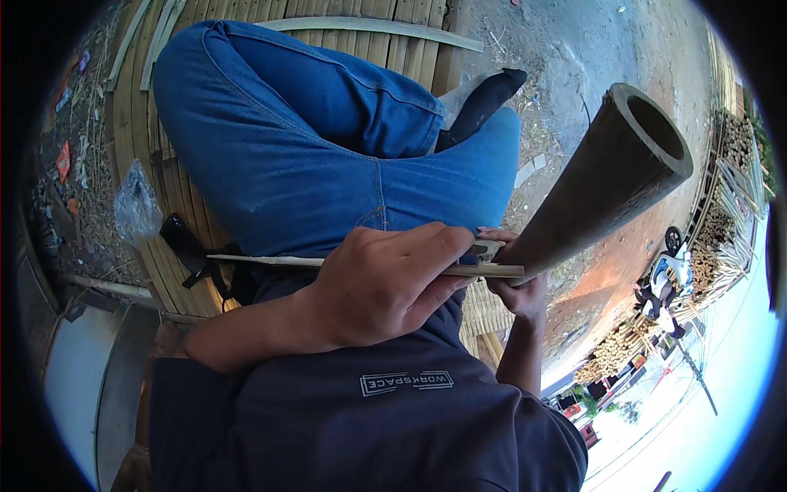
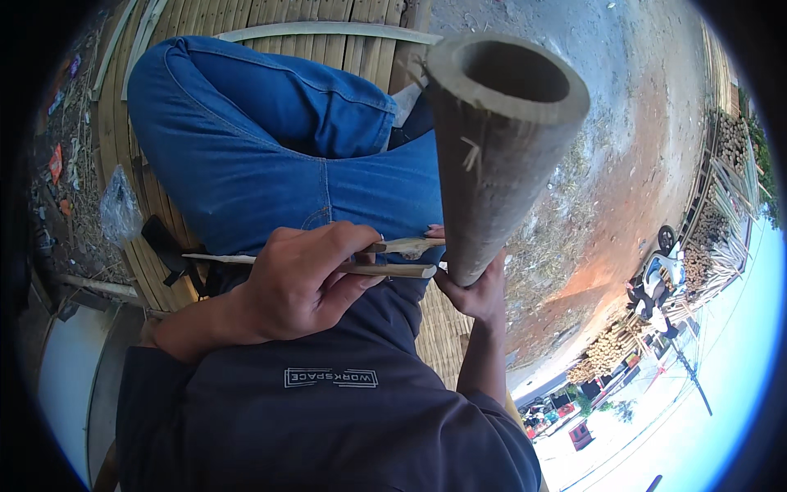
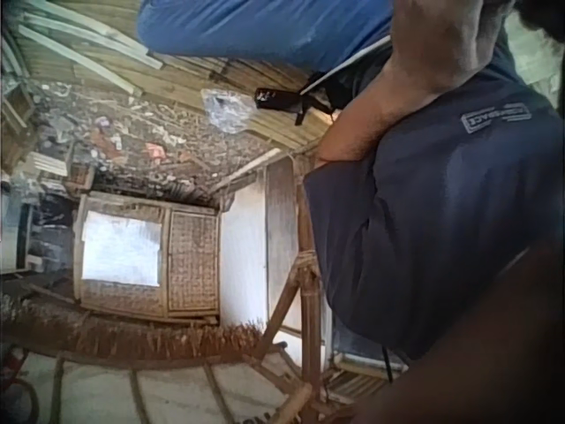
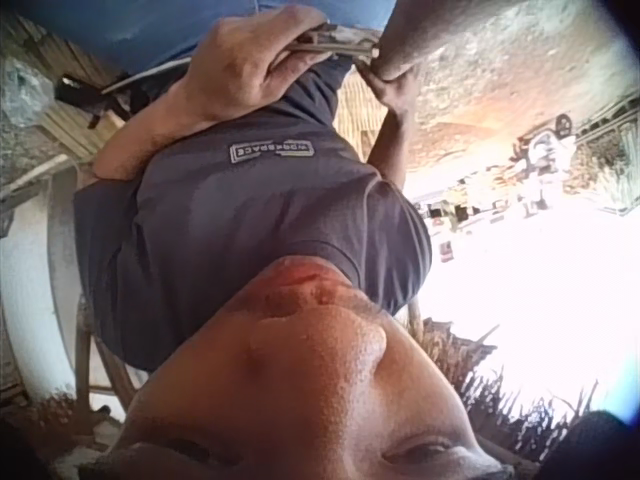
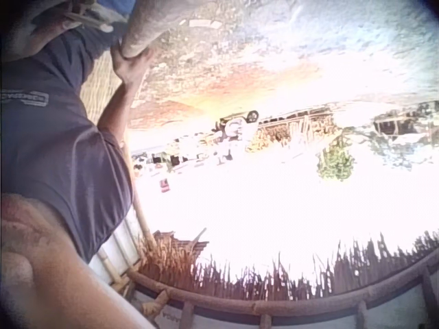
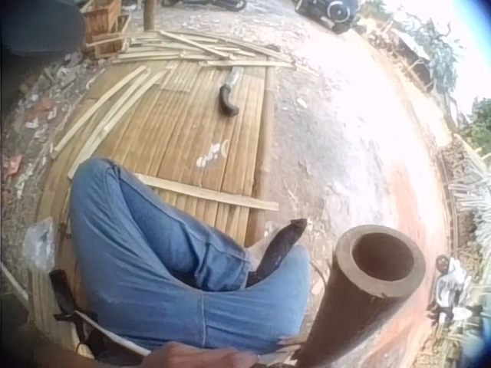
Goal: The person works on a bamboo flute, using a small blade to refine the edges of a notch in the hollow tube and inserting a thin bamboo strip into a pre-cut hole.
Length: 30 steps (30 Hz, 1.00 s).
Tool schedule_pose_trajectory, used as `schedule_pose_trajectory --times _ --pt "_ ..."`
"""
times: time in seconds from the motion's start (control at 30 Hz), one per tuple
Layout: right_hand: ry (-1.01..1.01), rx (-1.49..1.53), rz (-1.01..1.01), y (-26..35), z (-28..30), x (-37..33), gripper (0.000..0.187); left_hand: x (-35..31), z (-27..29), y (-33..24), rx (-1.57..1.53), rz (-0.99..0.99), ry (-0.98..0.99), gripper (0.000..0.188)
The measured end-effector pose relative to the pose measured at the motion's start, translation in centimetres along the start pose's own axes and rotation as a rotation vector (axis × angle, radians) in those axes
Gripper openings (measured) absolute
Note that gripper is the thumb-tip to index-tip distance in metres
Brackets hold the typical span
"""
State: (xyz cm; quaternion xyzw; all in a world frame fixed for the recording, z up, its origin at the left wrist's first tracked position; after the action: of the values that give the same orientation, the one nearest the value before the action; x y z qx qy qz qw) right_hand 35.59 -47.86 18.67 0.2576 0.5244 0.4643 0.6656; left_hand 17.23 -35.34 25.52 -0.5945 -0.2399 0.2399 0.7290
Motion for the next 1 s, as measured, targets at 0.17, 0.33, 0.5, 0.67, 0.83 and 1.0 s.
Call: schedule_pose_trajectory --times 0.17,0.33,0.5,0.67,0.83,1.0 --pt "-0.055 0.1 -0.022 0.0 0.6 0.3 0.03 -0.1 0.0 0.1 -0.028 0.007 0.008 0.032" --pt "-0.041 -0.002 0.072 0.8 0.5 0.5 0.037 -0.2 0.0 0.3 0.035 0.048 0.05 0.036" --pt "-0.09 0.056 0.063 -0.4 0.5 0.2 0.034 -0.2 -0.1 0.1 0.07 0.034 0.049 0.033" --pt "-0.158 0.017 0.063 -1.0 0.8 -0.2 0.033 -0.1 0.2 -0.1 0.105 0.075 0.036 0.033" --pt "-0.234 0.035 0.138 -0.4 0.9 -0.6 0.031 0.2 0.4 -0.1 0.156 0.109 0.082 0.031" --pt "-0.183 -0.017 0.161 0.1 0.4 -0.5 0.031 -0.1 0.0 -0.2 0.135 0.04 0.075 0.029"
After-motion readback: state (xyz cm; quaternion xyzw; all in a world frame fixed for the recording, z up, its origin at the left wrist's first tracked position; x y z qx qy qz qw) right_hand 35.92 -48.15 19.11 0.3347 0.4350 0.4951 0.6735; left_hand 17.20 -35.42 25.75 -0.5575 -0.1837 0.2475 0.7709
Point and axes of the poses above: each hand's wrist, its own x-axis towards the middle knuckle, its own z-axis out of the back of the hand, y = z × x, the point moved 9 cm from there along x, towards the middle knuckle, and after that the axes turned 4 degrees about y, right-handed, at the moved point
